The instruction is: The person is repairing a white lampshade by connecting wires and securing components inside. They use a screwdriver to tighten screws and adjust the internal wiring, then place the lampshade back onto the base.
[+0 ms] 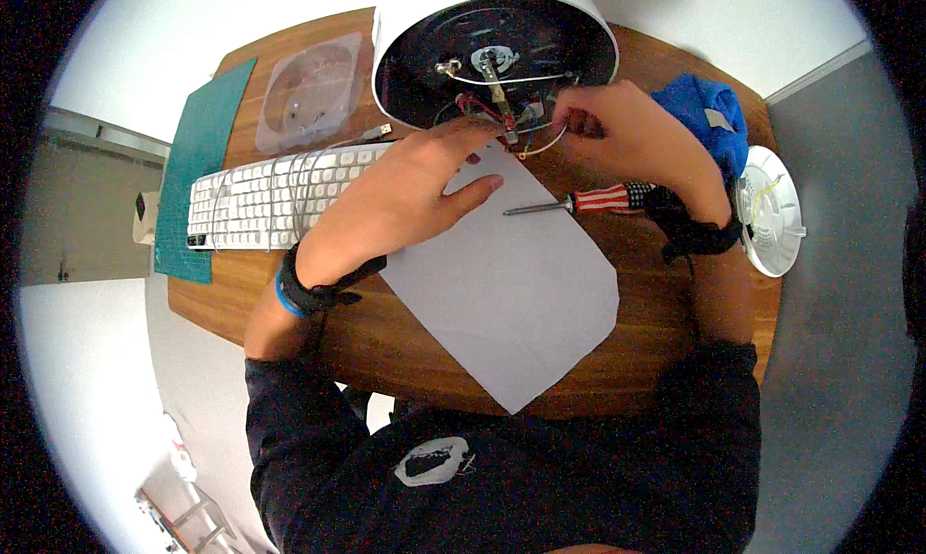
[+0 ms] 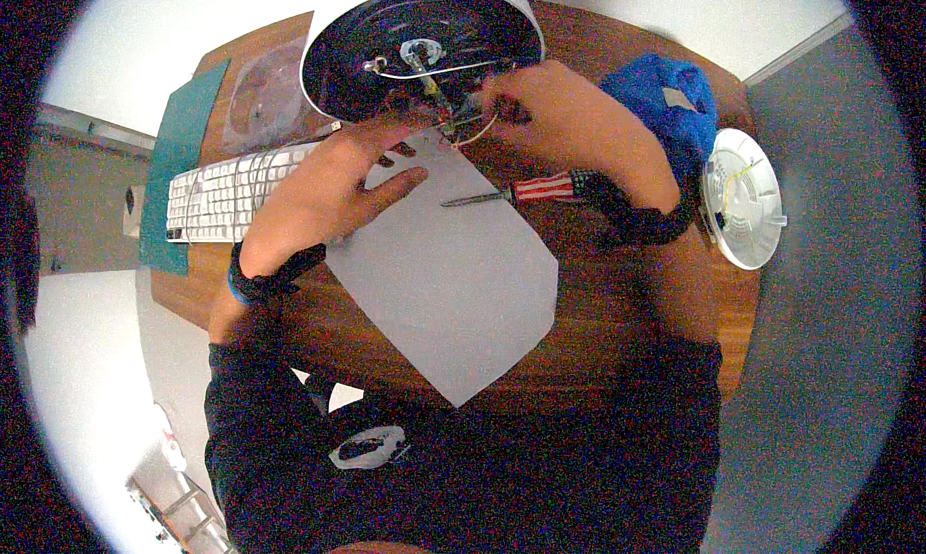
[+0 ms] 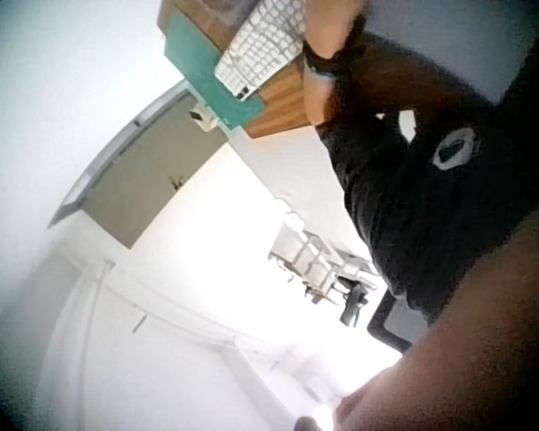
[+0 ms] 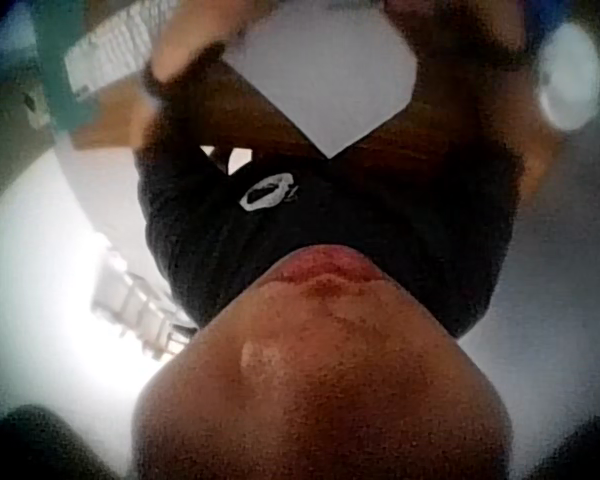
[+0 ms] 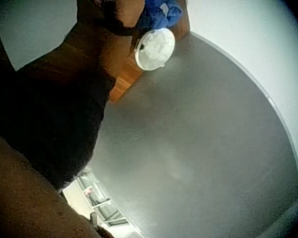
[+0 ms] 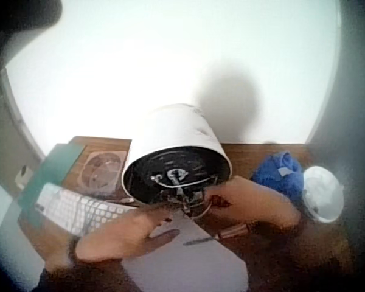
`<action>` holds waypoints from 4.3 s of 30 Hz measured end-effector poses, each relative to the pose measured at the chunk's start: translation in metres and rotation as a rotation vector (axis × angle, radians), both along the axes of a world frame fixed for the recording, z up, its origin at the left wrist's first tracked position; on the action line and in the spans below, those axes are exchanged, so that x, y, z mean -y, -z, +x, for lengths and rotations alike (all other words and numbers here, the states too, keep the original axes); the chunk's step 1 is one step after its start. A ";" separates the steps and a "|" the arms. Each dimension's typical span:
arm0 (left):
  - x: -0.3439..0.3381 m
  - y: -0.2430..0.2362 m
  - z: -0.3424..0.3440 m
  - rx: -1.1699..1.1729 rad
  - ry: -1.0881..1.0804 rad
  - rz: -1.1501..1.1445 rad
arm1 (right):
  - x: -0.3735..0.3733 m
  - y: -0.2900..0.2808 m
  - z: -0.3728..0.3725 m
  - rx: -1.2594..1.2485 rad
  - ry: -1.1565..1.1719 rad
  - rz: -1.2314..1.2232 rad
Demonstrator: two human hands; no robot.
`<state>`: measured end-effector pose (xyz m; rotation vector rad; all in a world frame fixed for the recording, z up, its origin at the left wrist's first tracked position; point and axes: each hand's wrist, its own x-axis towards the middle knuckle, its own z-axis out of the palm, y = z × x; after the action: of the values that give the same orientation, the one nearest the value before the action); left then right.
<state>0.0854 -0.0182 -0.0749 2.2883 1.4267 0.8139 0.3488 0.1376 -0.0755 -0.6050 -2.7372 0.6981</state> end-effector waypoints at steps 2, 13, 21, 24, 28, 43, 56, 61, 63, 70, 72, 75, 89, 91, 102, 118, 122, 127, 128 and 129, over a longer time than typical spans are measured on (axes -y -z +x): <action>0.001 0.000 0.002 0.032 -0.018 -0.041 | -0.001 -0.007 0.002 -0.033 0.017 -0.018; -0.004 -0.003 -0.001 0.070 -0.070 -0.122 | 0.001 -0.010 -0.001 -0.163 -0.003 -0.179; -0.005 0.000 0.007 0.194 0.012 -0.073 | -0.003 -0.009 -0.003 -0.210 -0.062 -0.258; -0.005 0.002 0.007 0.201 0.020 -0.150 | -0.006 -0.011 -0.003 -0.211 -0.057 -0.364; -0.008 0.003 0.004 0.213 0.038 -0.172 | -0.006 -0.012 -0.004 -0.230 -0.066 -0.376; -0.005 -0.012 0.010 0.732 0.029 -0.190 | 0.006 -0.021 -0.001 -0.149 0.100 -0.216; -0.005 -0.013 0.011 0.490 -0.037 0.093 | 0.053 -0.057 -0.010 -0.358 0.037 -0.141; -0.006 -0.016 0.006 0.486 -0.047 0.107 | 0.052 -0.042 -0.021 -0.458 0.011 -0.210; -0.007 -0.015 0.005 0.480 -0.043 0.141 | 0.050 -0.040 -0.020 -0.473 -0.037 -0.199; -0.011 -0.012 0.004 0.462 -0.066 0.237 | 0.048 -0.037 -0.022 -0.533 -0.072 -0.191; -0.012 -0.011 0.004 0.455 -0.069 0.254 | 0.049 -0.036 -0.023 -0.529 -0.056 -0.182; -0.012 -0.009 0.005 0.467 -0.086 0.239 | 0.050 -0.036 -0.022 -0.512 -0.007 -0.159; -0.008 -0.010 0.010 0.543 -0.143 0.137 | 0.055 -0.036 -0.022 -0.472 0.091 -0.041; -0.009 -0.009 0.010 0.523 -0.133 0.150 | 0.054 -0.037 -0.022 -0.446 0.097 -0.050; -0.008 -0.006 0.013 0.465 -0.105 0.281 | 0.052 -0.032 -0.026 -0.512 0.010 0.092; -0.014 0.003 0.010 0.435 -0.110 0.308 | 0.059 -0.033 -0.026 -0.381 0.145 -0.085; -0.013 0.003 0.009 0.485 -0.095 0.290 | 0.057 -0.032 -0.029 -0.402 0.131 -0.067; -0.011 -0.001 0.009 0.431 -0.089 0.295 | 0.059 -0.036 -0.025 -0.344 0.159 -0.068; -0.011 -0.003 0.009 0.422 -0.083 0.298 | 0.060 -0.036 -0.025 -0.346 0.162 -0.083; -0.011 -0.004 0.009 0.411 -0.082 0.302 | 0.060 -0.036 -0.025 -0.348 0.166 -0.099</action>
<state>0.0942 -0.0071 -0.0707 2.0991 1.2825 1.5131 0.3233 0.0777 -0.0397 -0.6543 -2.3161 0.8157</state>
